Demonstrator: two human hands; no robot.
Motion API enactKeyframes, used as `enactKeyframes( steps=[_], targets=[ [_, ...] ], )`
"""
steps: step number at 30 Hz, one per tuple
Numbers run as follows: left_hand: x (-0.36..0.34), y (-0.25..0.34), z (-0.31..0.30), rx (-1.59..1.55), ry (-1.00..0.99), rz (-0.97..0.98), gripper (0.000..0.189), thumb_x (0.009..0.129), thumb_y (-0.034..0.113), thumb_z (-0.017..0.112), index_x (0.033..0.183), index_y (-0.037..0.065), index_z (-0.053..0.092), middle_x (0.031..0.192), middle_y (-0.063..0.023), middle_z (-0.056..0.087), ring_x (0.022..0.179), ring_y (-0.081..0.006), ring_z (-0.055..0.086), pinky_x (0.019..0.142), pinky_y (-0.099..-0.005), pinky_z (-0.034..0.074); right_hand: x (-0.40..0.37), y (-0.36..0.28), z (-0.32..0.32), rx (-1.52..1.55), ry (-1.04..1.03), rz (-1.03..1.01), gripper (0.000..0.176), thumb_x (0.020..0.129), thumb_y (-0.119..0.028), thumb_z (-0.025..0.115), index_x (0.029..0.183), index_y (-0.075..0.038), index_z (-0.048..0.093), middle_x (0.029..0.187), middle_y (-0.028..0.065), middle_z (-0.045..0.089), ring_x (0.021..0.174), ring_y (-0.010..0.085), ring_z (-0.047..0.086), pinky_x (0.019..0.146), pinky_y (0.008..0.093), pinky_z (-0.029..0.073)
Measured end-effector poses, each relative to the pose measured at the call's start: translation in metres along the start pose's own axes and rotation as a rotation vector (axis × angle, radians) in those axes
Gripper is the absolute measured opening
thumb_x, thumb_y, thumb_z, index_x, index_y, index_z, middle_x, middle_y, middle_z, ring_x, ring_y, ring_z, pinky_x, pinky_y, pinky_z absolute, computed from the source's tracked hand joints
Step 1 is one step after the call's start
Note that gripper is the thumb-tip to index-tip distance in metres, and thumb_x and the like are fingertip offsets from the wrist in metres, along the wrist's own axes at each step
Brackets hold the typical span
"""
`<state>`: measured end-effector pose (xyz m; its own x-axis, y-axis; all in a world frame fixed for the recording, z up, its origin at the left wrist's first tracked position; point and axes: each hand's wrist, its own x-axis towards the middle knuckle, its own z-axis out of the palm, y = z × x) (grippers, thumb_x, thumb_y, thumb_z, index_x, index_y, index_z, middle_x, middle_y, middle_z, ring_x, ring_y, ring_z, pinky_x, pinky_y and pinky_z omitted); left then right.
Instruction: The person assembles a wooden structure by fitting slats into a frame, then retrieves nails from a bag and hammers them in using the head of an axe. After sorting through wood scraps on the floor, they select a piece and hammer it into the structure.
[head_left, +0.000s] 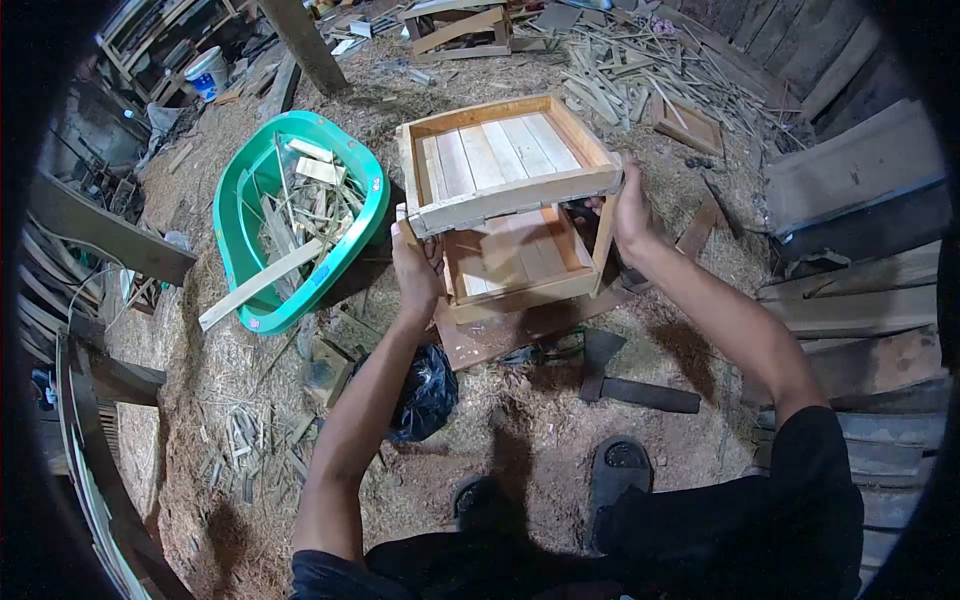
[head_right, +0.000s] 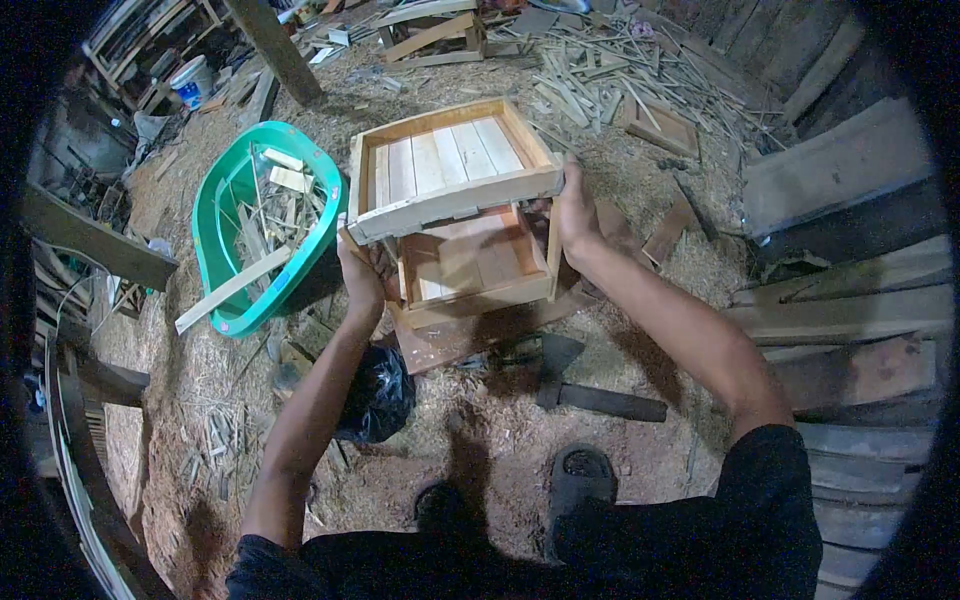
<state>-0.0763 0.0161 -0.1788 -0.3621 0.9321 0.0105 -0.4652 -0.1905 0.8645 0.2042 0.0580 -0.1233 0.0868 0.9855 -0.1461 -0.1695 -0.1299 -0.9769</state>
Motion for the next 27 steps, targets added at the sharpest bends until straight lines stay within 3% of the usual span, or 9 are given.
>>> enactKeyframes(
  steps=[3, 5, 10, 11, 12, 14, 16, 22, 27],
  targets=[
    [-0.011, 0.003, -0.002, 0.009, 0.124, -0.099, 0.050, 0.098, 0.049, 0.027, 0.120, 0.010, 0.049, 0.104, -0.0042, 0.059, 0.088, -0.0110, 0.058, 0.076, -0.0240, 0.047, -0.008, -0.006, 0.010, 0.050, 0.056, -0.023, 0.063, 0.093, -0.063, 0.028, 0.102, -0.008, 0.057, 0.077, 0.0005, 0.053, 0.071, 0.0123, 0.048, 0.070, 0.0278, 0.041],
    [-0.010, 0.001, -0.021, 0.024, -0.095, -0.101, 0.049, 0.098, 0.048, 0.028, 0.120, 0.010, 0.049, 0.105, -0.0042, 0.059, 0.090, -0.0111, 0.058, 0.079, -0.0249, 0.047, -0.017, -0.014, 0.012, 0.103, 0.010, -0.040, 0.062, 0.093, -0.063, 0.028, 0.103, -0.009, 0.056, 0.080, 0.0011, 0.053, 0.073, 0.0120, 0.048, 0.070, 0.0269, 0.041],
    [-0.012, 0.010, 0.002, 0.155, -0.002, 0.037, 0.046, 0.096, 0.053, 0.032, 0.096, 0.012, 0.052, 0.071, 0.0031, 0.049, 0.059, -0.0084, 0.047, 0.050, -0.0222, 0.039, 0.002, 0.009, -0.002, 0.074, 0.049, -0.024, 0.061, 0.095, -0.058, 0.031, 0.117, -0.006, 0.053, 0.098, 0.0039, 0.055, 0.086, 0.0131, 0.050, 0.080, 0.0285, 0.040],
    [-0.015, 0.012, 0.028, -0.073, 0.298, -0.053, 0.041, 0.096, 0.050, 0.037, 0.094, 0.012, 0.051, 0.065, 0.0058, 0.044, 0.054, -0.0069, 0.042, 0.045, -0.0216, 0.033, -0.001, 0.010, -0.001, 0.077, 0.085, -0.024, 0.062, 0.095, -0.058, 0.032, 0.120, -0.005, 0.051, 0.106, 0.0053, 0.055, 0.093, 0.0143, 0.051, 0.086, 0.0298, 0.039],
    [-0.013, 0.008, 0.000, -0.038, -0.021, -0.056, 0.041, 0.096, 0.048, 0.038, 0.096, 0.009, 0.052, 0.067, 0.0048, 0.046, 0.055, -0.0075, 0.045, 0.046, -0.0222, 0.035, 0.000, 0.008, 0.000, 0.079, 0.121, -0.028, 0.063, 0.096, -0.058, 0.034, 0.123, -0.003, 0.050, 0.113, 0.0067, 0.056, 0.100, 0.0156, 0.052, 0.093, 0.0312, 0.038],
    [-0.008, -0.002, -0.013, 0.044, -0.004, -0.118, 0.042, 0.098, 0.046, 0.033, 0.095, 0.009, 0.053, 0.067, 0.0042, 0.046, 0.052, -0.0075, 0.044, 0.045, -0.0221, 0.034, 0.012, 0.030, -0.011, 0.068, 0.121, -0.074, 0.064, 0.095, -0.057, 0.036, 0.126, -0.002, 0.048, 0.121, 0.0067, 0.053, 0.108, 0.0173, 0.050, 0.097, 0.0314, 0.037],
    [-0.011, 0.008, -0.017, 0.635, -0.193, 0.146, 0.039, 0.100, 0.039, 0.029, 0.094, 0.009, 0.053, 0.065, 0.0032, 0.047, 0.049, -0.0084, 0.044, 0.045, -0.0213, 0.035, 0.022, 0.045, -0.024, 0.018, 0.101, -0.021, 0.065, 0.096, -0.057, 0.036, 0.127, -0.001, 0.047, 0.126, 0.0063, 0.051, 0.111, 0.0181, 0.049, 0.099, 0.0318, 0.037],
    [-0.047, 0.114, 0.013, 0.834, 0.024, -0.007, 0.035, 0.100, 0.029, 0.037, 0.103, -0.002, 0.052, 0.091, -0.0151, 0.054, 0.087, -0.0207, 0.052, 0.080, -0.0356, 0.042, -0.004, -0.050, -0.028, -0.496, -0.029, 0.042, 0.046, 0.094, -0.042, 0.052, 0.117, -0.003, 0.059, 0.115, 0.0078, 0.060, 0.107, 0.0195, 0.054, 0.095, 0.0326, 0.040],
    [-0.102, 0.237, 0.066, 0.727, 0.108, -0.151, 0.022, 0.095, 0.021, 0.051, 0.101, 0.000, 0.054, 0.080, -0.0070, 0.056, 0.076, -0.0156, 0.053, 0.072, -0.0309, 0.044, -0.062, -0.093, -0.014, -0.698, 0.040, 0.223, 0.023, 0.086, -0.024, 0.064, 0.093, -0.002, 0.062, 0.087, 0.0110, 0.066, 0.086, 0.0236, 0.063, 0.077, 0.0359, 0.048]
  ],
)
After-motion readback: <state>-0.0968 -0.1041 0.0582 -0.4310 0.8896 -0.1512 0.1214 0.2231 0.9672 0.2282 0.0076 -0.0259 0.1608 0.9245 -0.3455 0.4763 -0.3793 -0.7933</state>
